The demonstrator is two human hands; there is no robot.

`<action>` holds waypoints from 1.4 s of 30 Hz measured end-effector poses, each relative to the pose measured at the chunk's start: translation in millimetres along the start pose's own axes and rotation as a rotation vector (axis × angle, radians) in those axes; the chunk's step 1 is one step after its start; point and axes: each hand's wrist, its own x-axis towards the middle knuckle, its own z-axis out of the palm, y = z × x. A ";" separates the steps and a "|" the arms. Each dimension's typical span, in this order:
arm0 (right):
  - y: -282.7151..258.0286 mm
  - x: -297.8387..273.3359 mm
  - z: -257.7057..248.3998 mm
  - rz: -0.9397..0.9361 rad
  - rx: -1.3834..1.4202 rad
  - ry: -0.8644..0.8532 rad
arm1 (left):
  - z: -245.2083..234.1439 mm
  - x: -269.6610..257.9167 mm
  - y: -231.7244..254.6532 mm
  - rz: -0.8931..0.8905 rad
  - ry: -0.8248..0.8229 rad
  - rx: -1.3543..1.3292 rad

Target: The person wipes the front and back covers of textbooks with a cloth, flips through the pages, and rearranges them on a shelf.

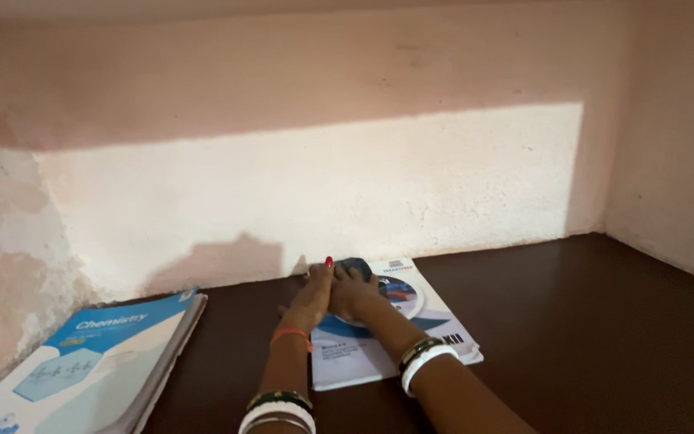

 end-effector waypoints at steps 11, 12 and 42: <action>49.4 -72.1 -39.9 0.434 0.035 -0.030 | 5.2 -12.5 13.2 -0.079 -0.042 0.181; 41.2 -75.3 -40.5 0.435 0.035 -0.029 | 5.2 -12.3 12.4 -0.070 -0.036 0.148; 83.9 -118.5 -45.7 0.322 -0.039 0.132 | 49.2 90.2 -48.2 0.113 0.360 -0.595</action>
